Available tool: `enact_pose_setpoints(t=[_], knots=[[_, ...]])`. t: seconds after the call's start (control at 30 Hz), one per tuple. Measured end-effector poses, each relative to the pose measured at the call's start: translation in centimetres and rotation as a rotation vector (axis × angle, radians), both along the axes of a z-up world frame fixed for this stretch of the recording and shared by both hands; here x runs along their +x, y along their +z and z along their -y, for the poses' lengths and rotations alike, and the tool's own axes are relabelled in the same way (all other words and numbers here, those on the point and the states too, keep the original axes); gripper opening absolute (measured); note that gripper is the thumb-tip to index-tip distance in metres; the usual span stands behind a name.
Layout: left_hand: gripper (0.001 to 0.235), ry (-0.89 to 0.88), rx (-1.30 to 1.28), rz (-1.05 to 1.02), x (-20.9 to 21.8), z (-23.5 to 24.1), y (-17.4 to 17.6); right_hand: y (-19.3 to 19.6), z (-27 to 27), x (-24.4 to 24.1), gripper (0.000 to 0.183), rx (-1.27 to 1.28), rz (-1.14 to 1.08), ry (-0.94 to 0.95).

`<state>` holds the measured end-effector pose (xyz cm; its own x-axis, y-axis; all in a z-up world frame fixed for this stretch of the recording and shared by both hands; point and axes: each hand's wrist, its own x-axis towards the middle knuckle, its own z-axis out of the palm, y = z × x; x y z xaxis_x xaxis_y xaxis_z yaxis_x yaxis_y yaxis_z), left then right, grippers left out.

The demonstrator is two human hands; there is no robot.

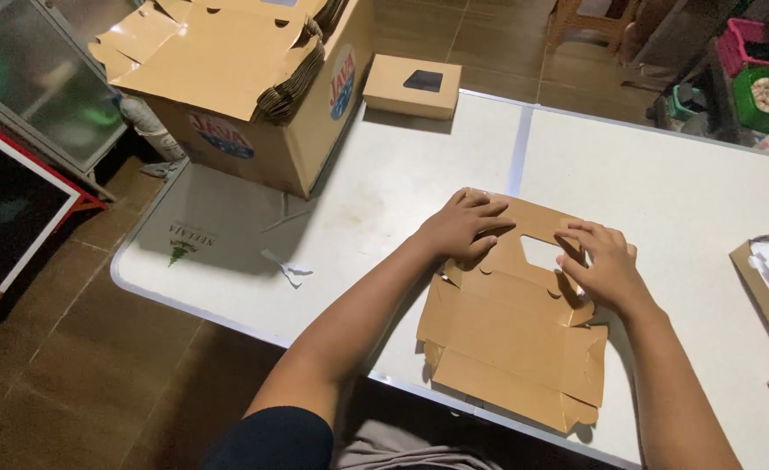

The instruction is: The person assembles a cardboard box by folding the pre-cut edges and tucking the tabs in by hand, then places a white paper liner inside and shuts the lid.

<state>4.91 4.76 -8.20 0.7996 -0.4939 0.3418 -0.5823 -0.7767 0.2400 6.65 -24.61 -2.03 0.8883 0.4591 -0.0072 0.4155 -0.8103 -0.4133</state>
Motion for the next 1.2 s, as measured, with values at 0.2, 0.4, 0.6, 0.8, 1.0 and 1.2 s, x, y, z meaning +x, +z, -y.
enact_pose_setpoints(t=[0.2, 0.4, 0.6, 0.8, 1.0, 1.2], knots=[[0.048, 0.133, 0.091, -0.136, 0.8, 0.4, -1.3, -1.5, 1.6, 1.0, 0.065, -0.016, -0.015, -0.074], [0.048, 0.13, 0.079, -0.198, 0.3, 0.3, -0.6, 1.4, 2.8, 0.1, 0.059, 0.365, -0.063, -0.242], [0.049, 0.132, 0.071, -0.207, 0.6, 0.2, -0.8, 7.6, 0.2, -4.5, 0.044, 0.555, 0.329, -0.06], [0.045, 0.134, 0.021, -0.203, 0.4, 0.3, -0.2, 5.9, -5.5, -3.5, 0.073, 0.092, -0.053, -0.041], [0.041, 0.206, 0.014, -0.165, -0.4, 0.1, 1.0, 2.8, -6.2, -1.9, 0.078, -0.23, -0.083, -0.124], [0.094, 0.496, -0.294, -0.14, 0.3, -0.7, -0.3, 1.1, -4.7, -1.5, 0.073, -0.239, 0.059, -0.064]])
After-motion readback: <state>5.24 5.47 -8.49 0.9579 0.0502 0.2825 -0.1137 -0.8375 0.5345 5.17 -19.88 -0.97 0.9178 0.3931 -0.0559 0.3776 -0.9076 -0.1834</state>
